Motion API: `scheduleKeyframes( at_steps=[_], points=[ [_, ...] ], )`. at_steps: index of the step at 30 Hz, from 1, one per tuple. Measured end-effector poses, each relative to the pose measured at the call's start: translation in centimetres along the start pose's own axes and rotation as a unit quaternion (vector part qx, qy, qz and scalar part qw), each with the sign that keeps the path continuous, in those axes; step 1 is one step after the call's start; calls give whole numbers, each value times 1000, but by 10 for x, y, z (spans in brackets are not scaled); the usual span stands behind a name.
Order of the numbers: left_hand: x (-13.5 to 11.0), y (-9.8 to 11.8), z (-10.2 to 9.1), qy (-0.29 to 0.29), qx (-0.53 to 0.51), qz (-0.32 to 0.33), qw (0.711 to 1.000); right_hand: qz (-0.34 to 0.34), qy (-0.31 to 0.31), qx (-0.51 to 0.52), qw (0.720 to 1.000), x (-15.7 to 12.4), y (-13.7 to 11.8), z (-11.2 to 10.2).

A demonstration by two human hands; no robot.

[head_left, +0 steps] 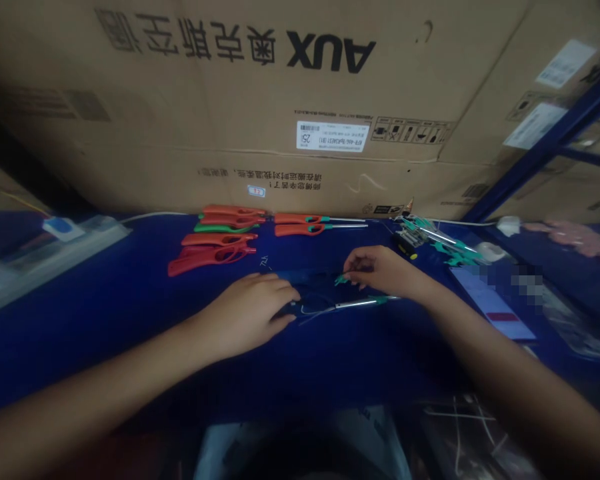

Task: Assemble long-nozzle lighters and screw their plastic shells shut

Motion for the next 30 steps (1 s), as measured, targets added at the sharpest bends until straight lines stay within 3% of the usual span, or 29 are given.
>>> scheduleKeyframes(
  at_steps=[5,11,18,25,30],
  points=[
    [-2,-9,6,28,-24,-9,999,-34,-10,-110,993,-4,-3,-2],
    [-7,-10,12,47,-27,-4,999,-48,-26,-153,987,-9,-10,6],
    [-5,-11,14,59,-57,-30,996,-104,-34,-259,960,-9,-12,13],
    [-4,-12,17,72,-85,-26,993,-170,-35,-241,955,-17,-30,18],
    [-4,-12,18,78,-109,-34,990,-195,-99,-244,945,-24,-39,42]
  ],
)
Point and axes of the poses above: each hand's wrist, its own x-axis towards the middle knuckle, its own z-axis out of the palm, y = z × x, the point moved 7 cm from there along x, towards the middle knuckle, and after that the axes turned 4 degrees about -y, right-handed, at the moved point
